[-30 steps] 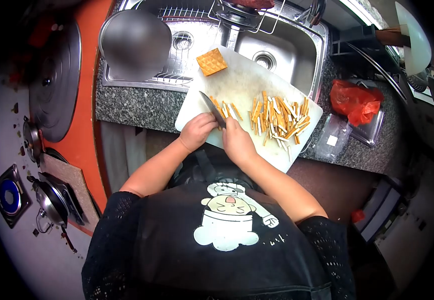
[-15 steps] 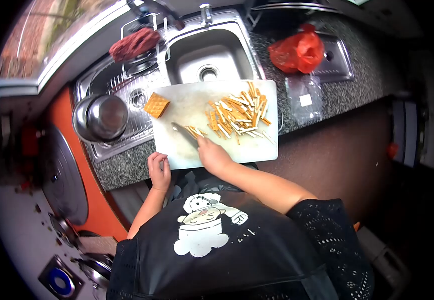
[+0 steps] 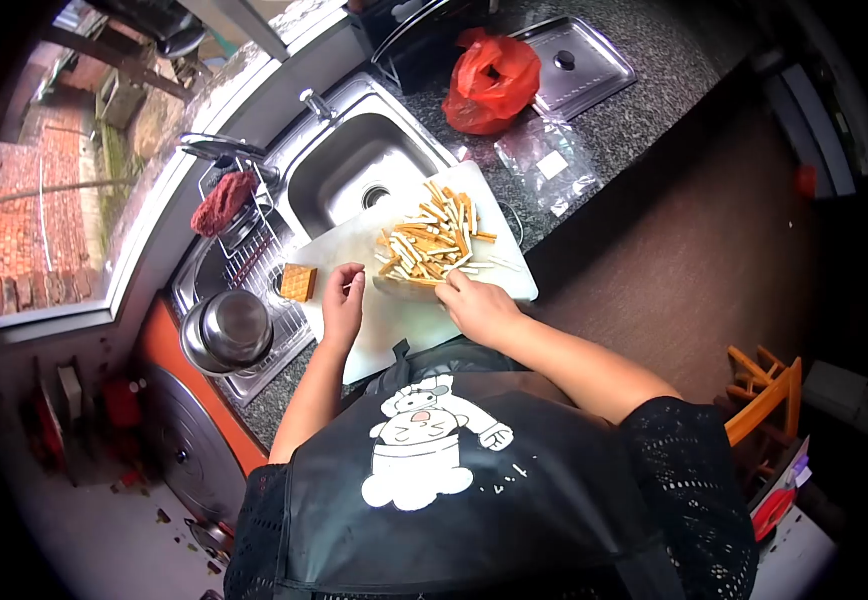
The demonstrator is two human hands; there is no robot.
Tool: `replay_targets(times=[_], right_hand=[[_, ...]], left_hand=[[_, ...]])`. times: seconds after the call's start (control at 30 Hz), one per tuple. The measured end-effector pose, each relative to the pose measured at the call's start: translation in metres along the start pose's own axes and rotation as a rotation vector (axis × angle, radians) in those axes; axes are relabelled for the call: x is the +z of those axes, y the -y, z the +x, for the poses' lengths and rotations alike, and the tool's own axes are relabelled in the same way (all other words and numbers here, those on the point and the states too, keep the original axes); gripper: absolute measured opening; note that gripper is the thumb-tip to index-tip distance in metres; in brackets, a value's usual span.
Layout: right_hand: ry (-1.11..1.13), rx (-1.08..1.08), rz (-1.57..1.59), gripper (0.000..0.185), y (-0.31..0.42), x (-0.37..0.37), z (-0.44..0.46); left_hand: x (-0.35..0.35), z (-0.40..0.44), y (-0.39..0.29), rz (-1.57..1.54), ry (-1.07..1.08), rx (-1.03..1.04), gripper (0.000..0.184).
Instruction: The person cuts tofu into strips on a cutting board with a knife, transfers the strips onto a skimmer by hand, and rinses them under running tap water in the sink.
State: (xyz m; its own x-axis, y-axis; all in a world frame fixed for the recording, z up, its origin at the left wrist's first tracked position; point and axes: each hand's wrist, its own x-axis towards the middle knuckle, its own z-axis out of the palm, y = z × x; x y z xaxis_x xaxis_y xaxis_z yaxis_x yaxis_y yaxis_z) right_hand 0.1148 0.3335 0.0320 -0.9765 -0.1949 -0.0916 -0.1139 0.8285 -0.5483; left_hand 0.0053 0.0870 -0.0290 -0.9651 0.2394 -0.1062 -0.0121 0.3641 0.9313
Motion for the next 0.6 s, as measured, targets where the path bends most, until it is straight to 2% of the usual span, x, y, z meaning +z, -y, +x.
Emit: replay_targets(times=[0.03,0.13,0.23,0.43,0.53,0.57,0.6], right_hand=[[-0.011,-0.05,-0.063,0.014,-0.003,-0.004,-0.005],[-0.085,-0.213,-0.208,0.011,-0.021,-0.004,-0.012],[-0.153,-0.271,-0.272,0.009,-0.026,-0.006,-0.019],[-0.264,-0.355,-0.337,0.008,-0.03,-0.023,-0.022],[-0.241,-0.386,-0.297,0.007,-0.036,-0.026,-0.026],[-0.208,-0.393,-0.267,0.007,-0.038,-0.025,-0.028],[-0.178,-0.397,-0.239,0.007,-0.04,-0.024,-0.028]], left_hand=[[0.003,0.005,-0.011,0.005,0.066,-0.054,0.021],[0.022,0.014,-0.05,0.31,0.312,0.146,0.028],[0.049,0.017,-0.068,0.448,0.484,0.265,0.037],[0.083,0.035,-0.049,0.358,0.434,0.094,0.018],[0.084,0.039,-0.052,0.516,0.345,0.23,0.014],[0.084,0.038,-0.053,0.533,0.19,0.336,0.012],[0.08,0.041,-0.049,0.518,0.115,0.319,0.014]])
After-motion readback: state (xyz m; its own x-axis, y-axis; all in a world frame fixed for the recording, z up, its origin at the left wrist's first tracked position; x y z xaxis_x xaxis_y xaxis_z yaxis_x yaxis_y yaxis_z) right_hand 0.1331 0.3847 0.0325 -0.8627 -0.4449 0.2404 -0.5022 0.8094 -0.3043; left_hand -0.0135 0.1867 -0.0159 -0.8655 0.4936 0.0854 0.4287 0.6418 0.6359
